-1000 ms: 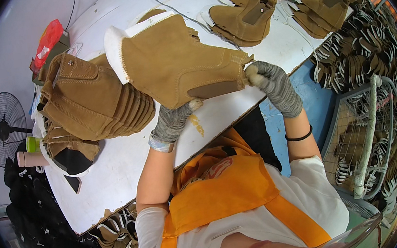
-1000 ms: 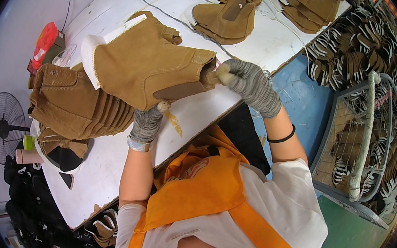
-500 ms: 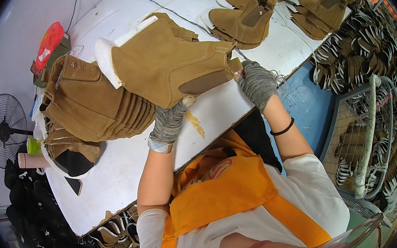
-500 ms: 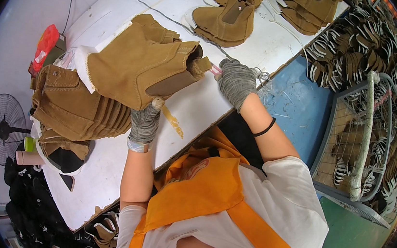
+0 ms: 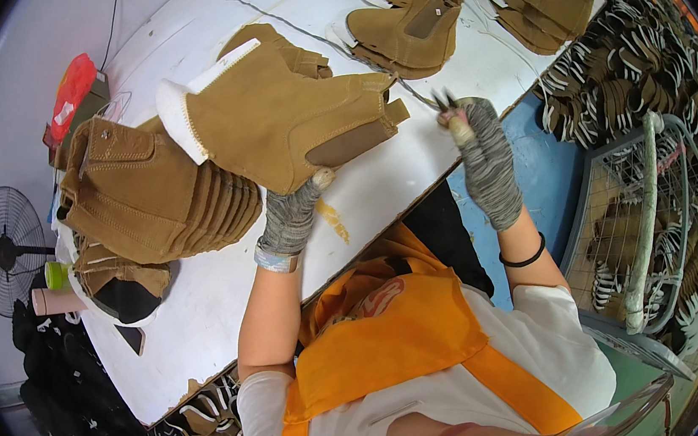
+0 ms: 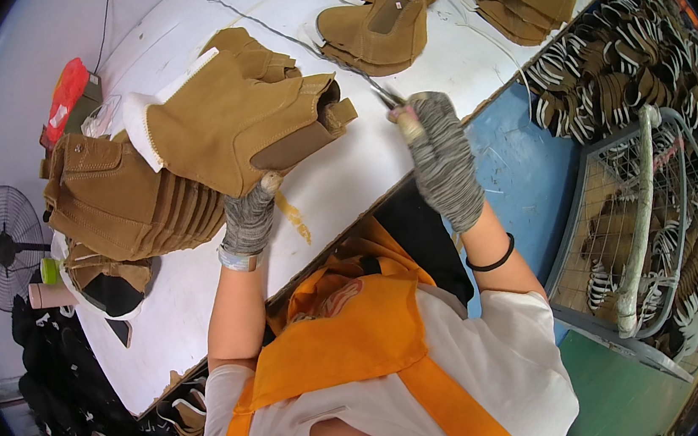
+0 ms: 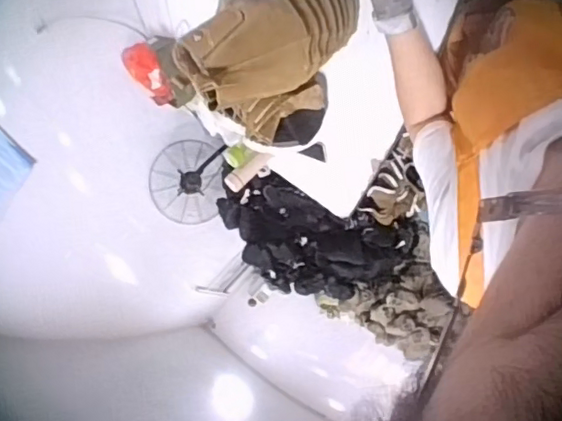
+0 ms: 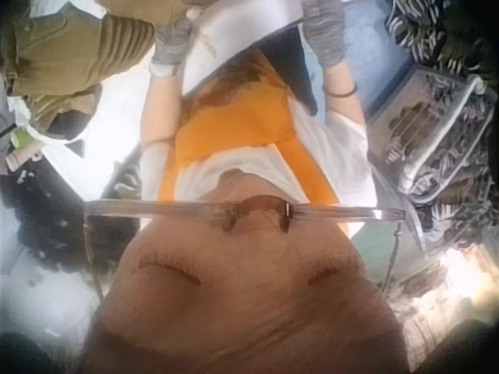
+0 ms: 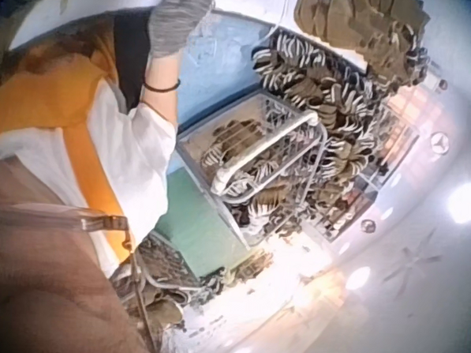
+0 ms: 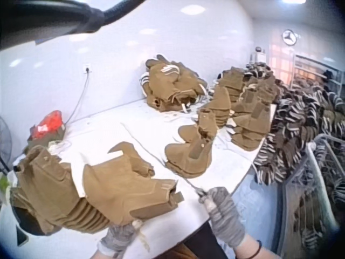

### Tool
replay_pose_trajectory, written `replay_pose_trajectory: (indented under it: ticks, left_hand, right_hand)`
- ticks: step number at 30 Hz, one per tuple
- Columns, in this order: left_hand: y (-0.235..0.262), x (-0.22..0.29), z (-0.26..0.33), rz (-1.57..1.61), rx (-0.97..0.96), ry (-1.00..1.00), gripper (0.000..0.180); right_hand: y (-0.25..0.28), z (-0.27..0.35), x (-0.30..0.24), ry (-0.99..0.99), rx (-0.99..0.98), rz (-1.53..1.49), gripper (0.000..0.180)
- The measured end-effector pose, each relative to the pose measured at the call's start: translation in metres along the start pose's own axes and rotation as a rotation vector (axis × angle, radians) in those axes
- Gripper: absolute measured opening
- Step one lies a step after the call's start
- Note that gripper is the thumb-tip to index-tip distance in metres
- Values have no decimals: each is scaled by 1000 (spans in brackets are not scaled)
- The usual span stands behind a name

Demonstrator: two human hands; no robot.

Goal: The person holds various tan-colored boot sections and uses a small tool to scrape or trim away excess material along the edges and seams.

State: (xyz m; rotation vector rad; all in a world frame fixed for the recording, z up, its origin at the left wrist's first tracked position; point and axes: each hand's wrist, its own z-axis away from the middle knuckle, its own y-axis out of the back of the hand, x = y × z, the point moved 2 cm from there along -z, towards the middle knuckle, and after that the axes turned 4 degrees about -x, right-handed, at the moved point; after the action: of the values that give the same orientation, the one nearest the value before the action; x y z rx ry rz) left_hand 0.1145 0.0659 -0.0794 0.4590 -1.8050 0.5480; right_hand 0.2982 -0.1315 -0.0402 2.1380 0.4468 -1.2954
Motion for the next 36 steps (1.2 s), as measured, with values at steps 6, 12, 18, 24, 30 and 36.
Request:
replay_pose_trajectory:
  ticks: [6,12,18,24,30,36]
  left_hand:
    - [-1,-3,-1,-60,-52,7,67]
    - [-3,-3,2,-80,-41,50,64]
    - [-6,-4,1,1,-52,74,64]
    - [-2,-8,1,-13,-79,73,65]
    - [1,-10,2,-32,-79,116,65]
    - [-8,-5,-2,-16,-35,11,65]
  right_hand:
    - [-12,5,-23,296,-111,528,41]
    - [-15,8,0,278,-81,649,41]
    - [-11,4,9,276,-97,541,40]
    - [-16,0,7,346,-34,537,43]
    - [-23,3,6,370,30,542,43]
    - [-26,3,12,382,47,570,41]
